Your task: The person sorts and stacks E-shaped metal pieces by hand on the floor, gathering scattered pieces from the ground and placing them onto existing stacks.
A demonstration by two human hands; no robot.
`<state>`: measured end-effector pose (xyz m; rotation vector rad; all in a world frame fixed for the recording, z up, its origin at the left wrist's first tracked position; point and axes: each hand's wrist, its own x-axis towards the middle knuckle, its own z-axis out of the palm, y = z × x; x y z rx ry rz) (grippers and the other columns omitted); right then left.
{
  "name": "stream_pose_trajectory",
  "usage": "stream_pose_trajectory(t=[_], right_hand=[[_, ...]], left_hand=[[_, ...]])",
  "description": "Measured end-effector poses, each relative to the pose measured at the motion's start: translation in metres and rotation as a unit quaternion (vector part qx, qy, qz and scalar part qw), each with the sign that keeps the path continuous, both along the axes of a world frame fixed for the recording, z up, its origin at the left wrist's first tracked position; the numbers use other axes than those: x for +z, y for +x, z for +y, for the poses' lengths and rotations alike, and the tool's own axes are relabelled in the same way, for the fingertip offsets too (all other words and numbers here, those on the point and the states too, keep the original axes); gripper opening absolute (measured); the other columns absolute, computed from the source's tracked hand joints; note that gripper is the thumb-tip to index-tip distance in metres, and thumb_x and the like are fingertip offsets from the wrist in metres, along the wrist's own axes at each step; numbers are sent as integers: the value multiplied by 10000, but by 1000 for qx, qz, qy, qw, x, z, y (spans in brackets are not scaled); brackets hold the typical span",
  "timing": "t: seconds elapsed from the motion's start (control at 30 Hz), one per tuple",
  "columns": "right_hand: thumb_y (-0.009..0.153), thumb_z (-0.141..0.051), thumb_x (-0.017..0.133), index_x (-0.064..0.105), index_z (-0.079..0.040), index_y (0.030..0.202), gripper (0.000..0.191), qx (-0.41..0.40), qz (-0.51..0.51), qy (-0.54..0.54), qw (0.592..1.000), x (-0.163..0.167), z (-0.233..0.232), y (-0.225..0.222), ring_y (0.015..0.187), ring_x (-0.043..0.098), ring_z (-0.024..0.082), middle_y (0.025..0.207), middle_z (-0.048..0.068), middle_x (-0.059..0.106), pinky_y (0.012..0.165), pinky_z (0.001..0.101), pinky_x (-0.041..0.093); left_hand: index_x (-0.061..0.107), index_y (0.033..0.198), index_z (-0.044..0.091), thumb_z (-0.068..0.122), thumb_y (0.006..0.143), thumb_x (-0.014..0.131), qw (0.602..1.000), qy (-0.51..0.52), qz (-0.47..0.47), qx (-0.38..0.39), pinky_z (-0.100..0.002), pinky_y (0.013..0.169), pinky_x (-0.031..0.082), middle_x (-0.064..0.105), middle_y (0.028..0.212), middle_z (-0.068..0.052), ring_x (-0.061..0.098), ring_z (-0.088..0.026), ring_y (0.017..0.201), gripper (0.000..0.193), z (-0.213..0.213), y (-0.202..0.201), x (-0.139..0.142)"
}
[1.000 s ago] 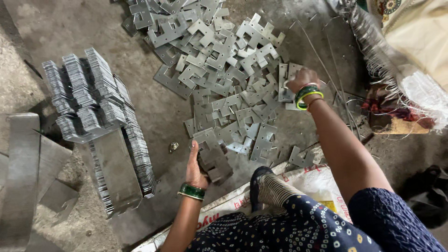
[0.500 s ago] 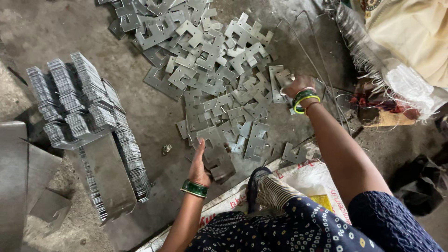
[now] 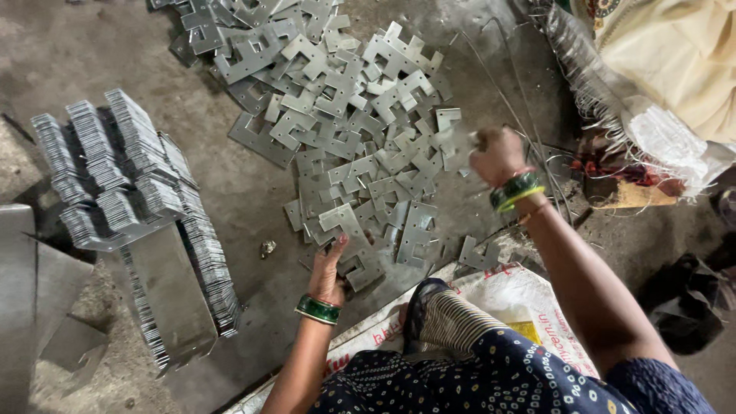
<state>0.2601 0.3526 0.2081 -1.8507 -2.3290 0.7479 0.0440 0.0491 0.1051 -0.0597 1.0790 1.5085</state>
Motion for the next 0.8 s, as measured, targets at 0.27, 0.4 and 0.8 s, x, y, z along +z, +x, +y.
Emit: stream_pose_trajectory(t=[0.27, 0.4, 0.8], right_hand=[[780, -260, 790, 646, -50, 1261, 545, 34, -21, -76, 996, -11, -36, 4, 965, 718, 324, 1111, 177, 735, 820, 460, 585], [737, -339, 843, 637, -14, 1242, 635, 69, -195, 75, 975, -39, -4, 17, 1092, 655, 426, 1185, 239, 688, 932, 510, 528], [954, -114, 680, 715, -121, 1029, 83, 221, 83, 215, 948, 17, -65, 2, 790, 687, 258, 1032, 62, 695, 642, 387, 544]], left_hand=[[628, 1313, 112, 478, 756, 809, 998, -60, -11, 25, -397, 1056, 428, 660, 1267, 1, 578, -189, 1204, 691, 0, 7, -23], [616, 1303, 109, 430, 703, 862, 993, -82, 79, -24, -397, 1073, 370, 648, 1301, -12, 541, -177, 1253, 725, -3, 4, -27], [615, 1259, 51, 540, 913, 687, 1000, -3, -18, -9, -428, 984, 497, 663, 1190, -46, 629, -188, 1078, 604, 11, -4, 3]])
